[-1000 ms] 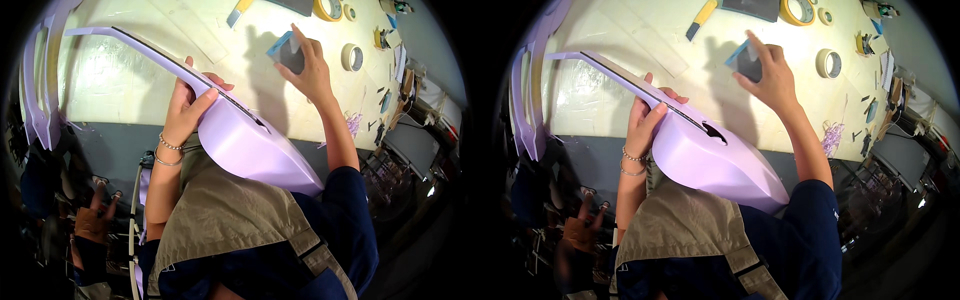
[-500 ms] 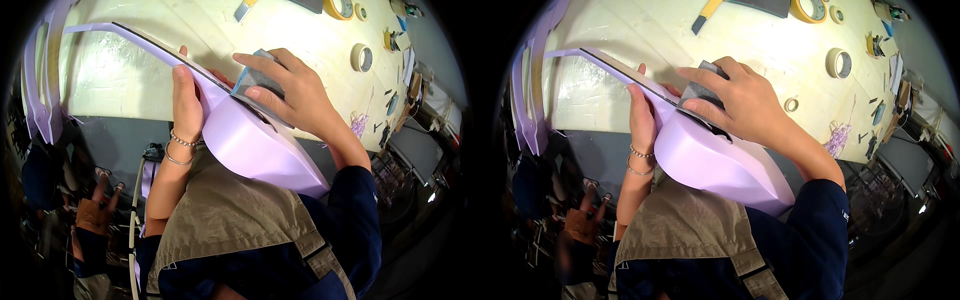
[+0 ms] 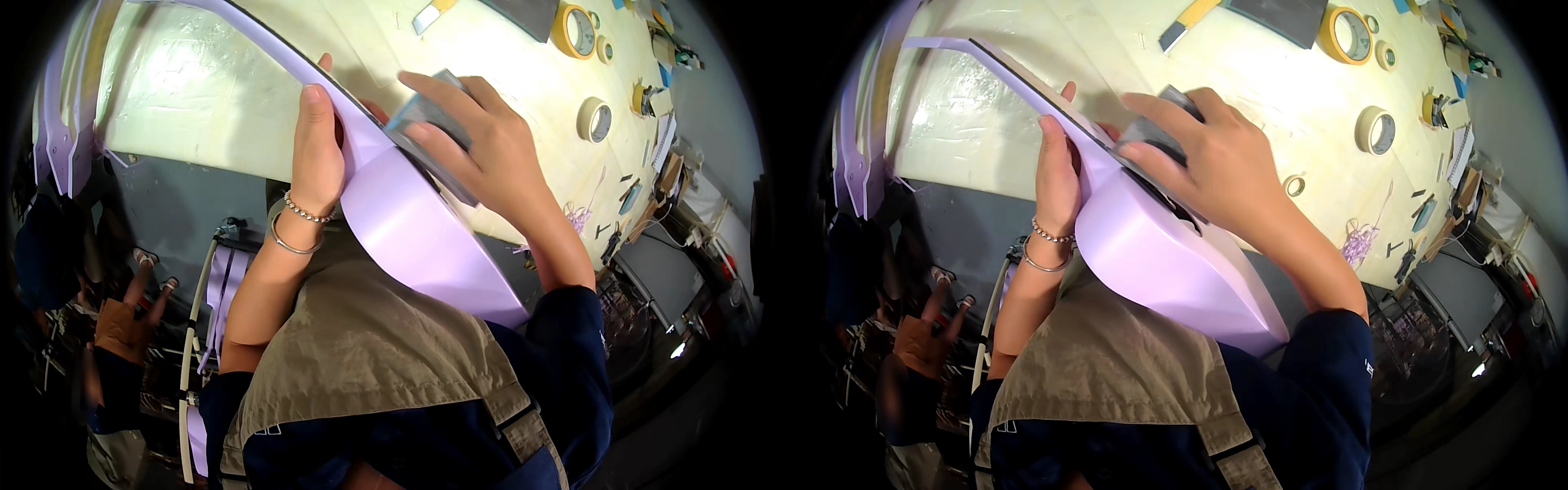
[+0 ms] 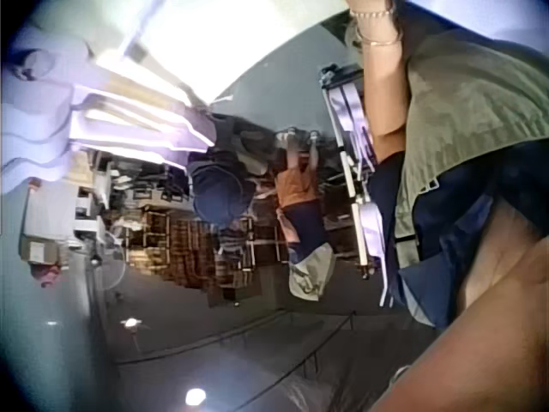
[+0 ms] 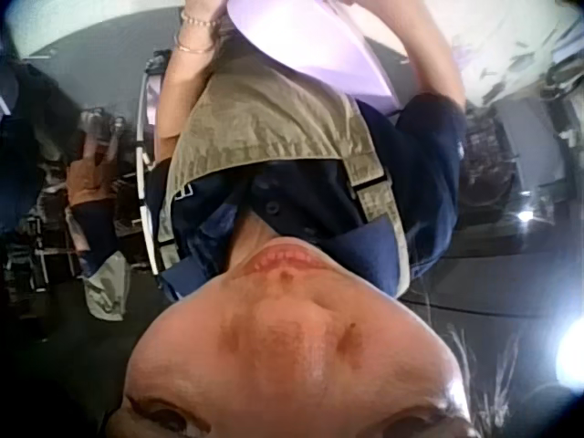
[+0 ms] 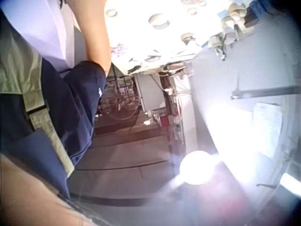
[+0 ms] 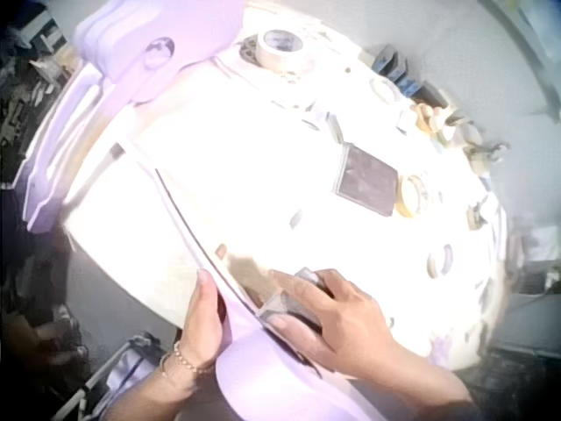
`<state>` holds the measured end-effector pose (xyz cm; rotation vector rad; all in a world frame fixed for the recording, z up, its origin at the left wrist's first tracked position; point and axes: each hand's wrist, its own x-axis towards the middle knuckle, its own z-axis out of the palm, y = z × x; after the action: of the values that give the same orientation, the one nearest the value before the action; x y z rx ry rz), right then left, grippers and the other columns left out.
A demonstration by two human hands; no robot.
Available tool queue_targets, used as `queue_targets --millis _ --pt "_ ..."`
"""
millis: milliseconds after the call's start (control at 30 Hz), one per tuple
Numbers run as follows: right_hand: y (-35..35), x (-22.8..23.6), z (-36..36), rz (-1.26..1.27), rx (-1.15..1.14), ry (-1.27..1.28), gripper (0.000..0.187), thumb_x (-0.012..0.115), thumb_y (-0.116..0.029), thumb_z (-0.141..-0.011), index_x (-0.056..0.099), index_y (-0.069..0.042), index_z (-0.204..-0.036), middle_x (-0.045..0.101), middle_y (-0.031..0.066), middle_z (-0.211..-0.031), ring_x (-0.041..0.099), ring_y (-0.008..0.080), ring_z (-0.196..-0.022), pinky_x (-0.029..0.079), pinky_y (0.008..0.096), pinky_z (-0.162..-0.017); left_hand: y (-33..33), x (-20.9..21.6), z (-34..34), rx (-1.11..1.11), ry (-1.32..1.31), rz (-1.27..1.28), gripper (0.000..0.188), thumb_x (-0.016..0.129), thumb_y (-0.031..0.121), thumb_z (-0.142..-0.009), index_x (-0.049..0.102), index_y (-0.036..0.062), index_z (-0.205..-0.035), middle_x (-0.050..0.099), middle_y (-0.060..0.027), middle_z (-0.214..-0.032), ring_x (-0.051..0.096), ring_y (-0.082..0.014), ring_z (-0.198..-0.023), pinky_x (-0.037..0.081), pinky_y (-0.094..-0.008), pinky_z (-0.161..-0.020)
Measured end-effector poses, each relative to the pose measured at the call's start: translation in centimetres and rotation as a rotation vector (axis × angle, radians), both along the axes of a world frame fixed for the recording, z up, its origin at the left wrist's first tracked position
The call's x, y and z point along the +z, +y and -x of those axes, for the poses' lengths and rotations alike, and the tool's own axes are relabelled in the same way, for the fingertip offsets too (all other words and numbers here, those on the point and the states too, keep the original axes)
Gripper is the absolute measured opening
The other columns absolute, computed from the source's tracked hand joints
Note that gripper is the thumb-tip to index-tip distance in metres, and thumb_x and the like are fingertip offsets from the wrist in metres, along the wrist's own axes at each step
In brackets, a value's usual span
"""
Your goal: The person retrieves light purple guitar-shaped parts from a rack, then uses a sanding block and a yellow tool to smooth the edges of the neck and body. The person repeats this process for several parts, placing the finished items back on the rack.
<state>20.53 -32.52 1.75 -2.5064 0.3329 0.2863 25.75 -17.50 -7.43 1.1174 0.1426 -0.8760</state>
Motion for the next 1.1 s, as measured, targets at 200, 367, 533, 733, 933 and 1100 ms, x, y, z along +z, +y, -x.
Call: queue_targets --millis 200,367,533,733,933,1100 --pt "0.3 -1.0 -1.4 0.033 0.018 0.037 0.035 0.059 -0.031 -0.084 0.06 -0.016 -0.115 0.058 0.0116 -0.086 0.059 0.026 -0.073 0.048 0.0326 -0.067 0.0 -0.5 -0.3 0.038 -0.022 0.008 0.068 0.024 0.05 -0.095 0.01 0.002 -0.141 0.057 -0.0115 -0.078 0.059 -0.0198 -0.071 0.048 -0.0301 -0.067" --pt "-1.0 -0.3 -0.2 -0.183 -0.189 0.054 0.035 0.057 -0.028 -0.086 0.058 -0.01 -0.116 0.058 0.0114 -0.095 0.058 0.0213 -0.085 0.046 0.03 -0.076 0.2 0.2 0.3 0.002 -0.005 0.032 0.071 0.021 0.054 -0.093 0.013 0.0022 -0.141 0.057 -0.0116 -0.081 0.059 -0.0186 -0.072 0.049 -0.0296 -0.068" --pt "-0.4 0.0 -0.4 -0.214 -0.077 0.063 0.036 0.059 -0.027 -0.085 0.058 -0.011 -0.117 0.057 0.0114 -0.093 0.058 0.0222 -0.082 0.046 0.0303 -0.073 0.2 -0.5 -0.1 -0.039 -0.102 -0.006 0.072 0.022 0.056 -0.093 0.015 0.0012 -0.14 0.058 -0.0109 -0.081 0.058 -0.0153 -0.073 0.047 -0.0267 -0.069" --pt "0.1 0.1 -0.7 -0.204 -0.09 0.109 0.035 0.059 -0.026 -0.085 0.058 -0.01 -0.116 0.057 0.012 -0.091 0.058 0.0237 -0.08 0.046 0.0306 -0.071 0.3 -0.2 -0.1 -0.043 -0.097 -0.035 0.073 0.023 0.057 -0.093 0.017 0.0007 -0.14 0.058 -0.0096 -0.082 0.056 -0.0128 -0.074 0.046 -0.0246 -0.07" --pt "0.8 -0.4 -1.1 -0.134 -0.073 0.045 0.033 0.058 -0.027 -0.085 0.059 -0.012 -0.114 0.058 0.0123 -0.09 0.059 0.0257 -0.079 0.046 0.0322 -0.071 0.5 -0.4 -0.1 -0.05 -0.092 -0.052 0.071 0.024 0.055 -0.093 0.02 0.0004 -0.139 0.057 -0.0096 -0.094 0.055 -0.0126 -0.083 0.045 -0.0243 -0.075" --pt "1.5 -1.8 -4.9 -0.125 -0.046 -0.022 0.032 0.057 -0.027 -0.086 0.059 -0.012 -0.113 0.059 0.0121 -0.088 0.059 0.0265 -0.081 0.046 0.032 -0.072 0.0 -1.6 0.2 0.015 -0.169 -0.108 0.072 0.022 0.054 -0.094 0.025 -0.0043 -0.136 0.046 -0.0148 -0.122 0.047 -0.0196 -0.107 0.035 -0.0284 -0.093"
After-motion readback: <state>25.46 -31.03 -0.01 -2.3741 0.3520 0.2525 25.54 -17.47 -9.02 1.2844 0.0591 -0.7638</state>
